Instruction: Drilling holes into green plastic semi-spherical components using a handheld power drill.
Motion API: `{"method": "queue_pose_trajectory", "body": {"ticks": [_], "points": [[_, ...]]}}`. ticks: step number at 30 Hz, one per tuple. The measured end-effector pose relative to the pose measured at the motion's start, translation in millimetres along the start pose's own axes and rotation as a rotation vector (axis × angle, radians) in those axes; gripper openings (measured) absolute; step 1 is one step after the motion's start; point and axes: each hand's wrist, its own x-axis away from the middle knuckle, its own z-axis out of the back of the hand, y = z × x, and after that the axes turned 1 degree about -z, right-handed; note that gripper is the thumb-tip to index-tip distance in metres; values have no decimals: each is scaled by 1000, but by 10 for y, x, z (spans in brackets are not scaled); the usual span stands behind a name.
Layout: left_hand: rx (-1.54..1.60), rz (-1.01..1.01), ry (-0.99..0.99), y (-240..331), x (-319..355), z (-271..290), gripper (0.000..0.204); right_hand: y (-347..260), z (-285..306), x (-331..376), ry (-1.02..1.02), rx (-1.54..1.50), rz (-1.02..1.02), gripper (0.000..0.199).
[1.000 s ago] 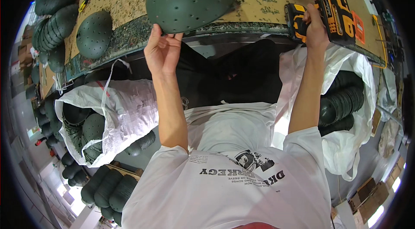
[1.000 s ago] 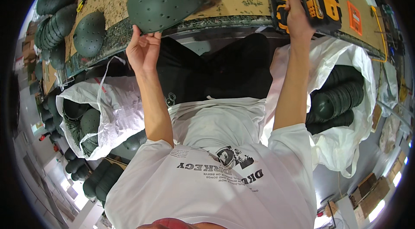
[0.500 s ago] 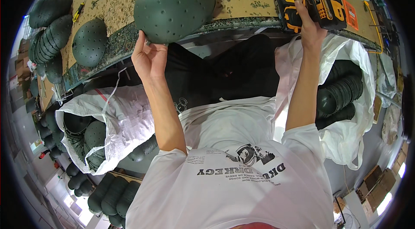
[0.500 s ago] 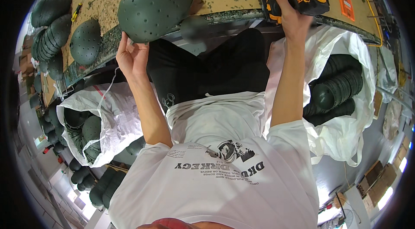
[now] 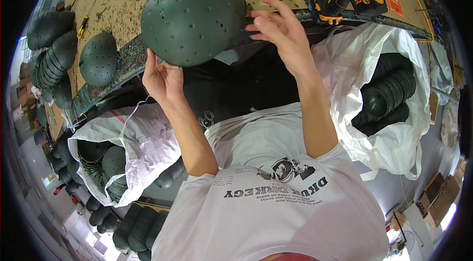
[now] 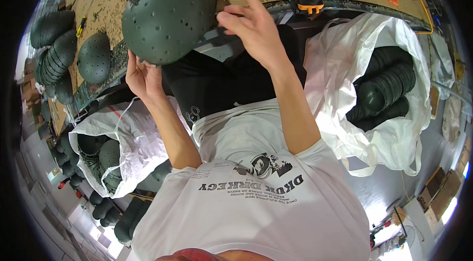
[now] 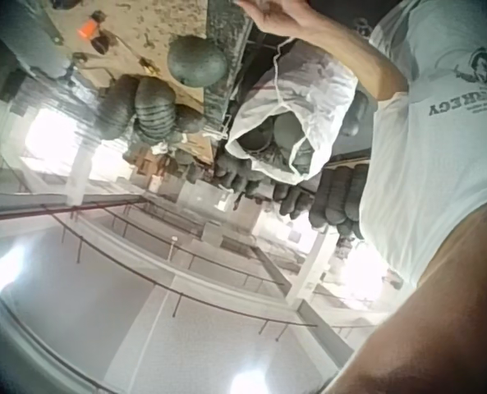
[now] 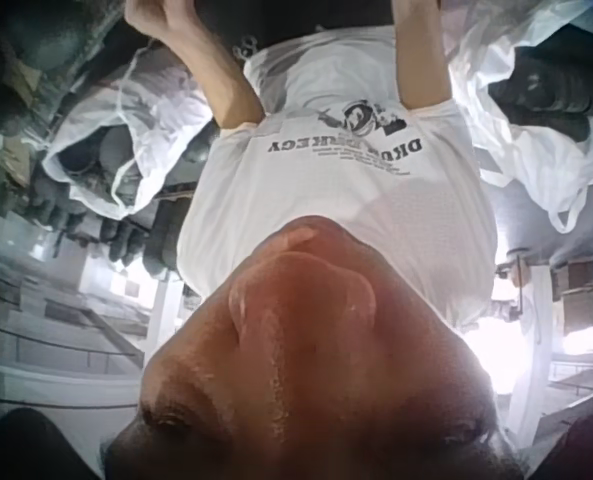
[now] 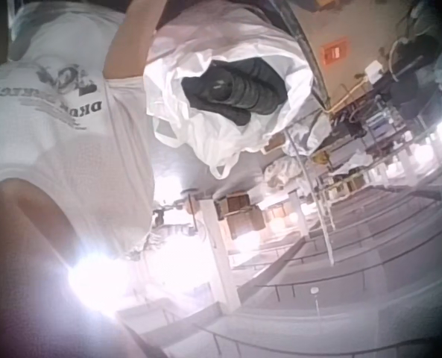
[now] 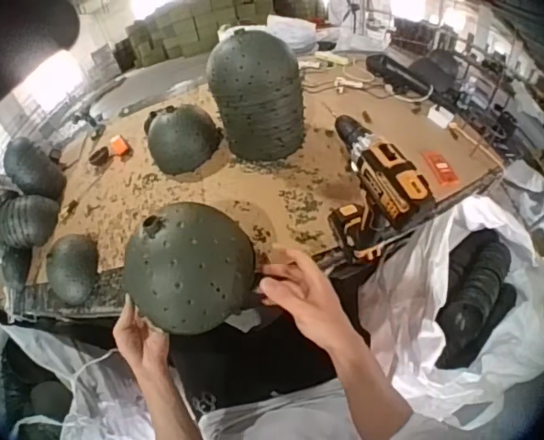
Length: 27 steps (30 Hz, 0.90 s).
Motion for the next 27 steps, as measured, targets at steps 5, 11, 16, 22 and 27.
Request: {"method": "queue_pose_trajectory", "body": {"ticks": [5, 11, 16, 22, 27], "points": [[-108, -102, 76, -196, 130, -116, 31, -45, -161, 66, -162, -52, 85, 72], [-20, -81, 99, -113, 248, 23, 31, -19, -205, 175, -75, 210, 116, 75], [-91, -90, 93, -181, 368, 75, 34, -75, -208, 331, -71, 455, 164, 84], [-3, -91, -25, -116, 555, 344, 45, -122, -265, 479, -79, 647, 167, 88], [-49, -128, 57, -30, 752, 458, 44, -239, -306, 612, -101, 906, 219, 101]]}}
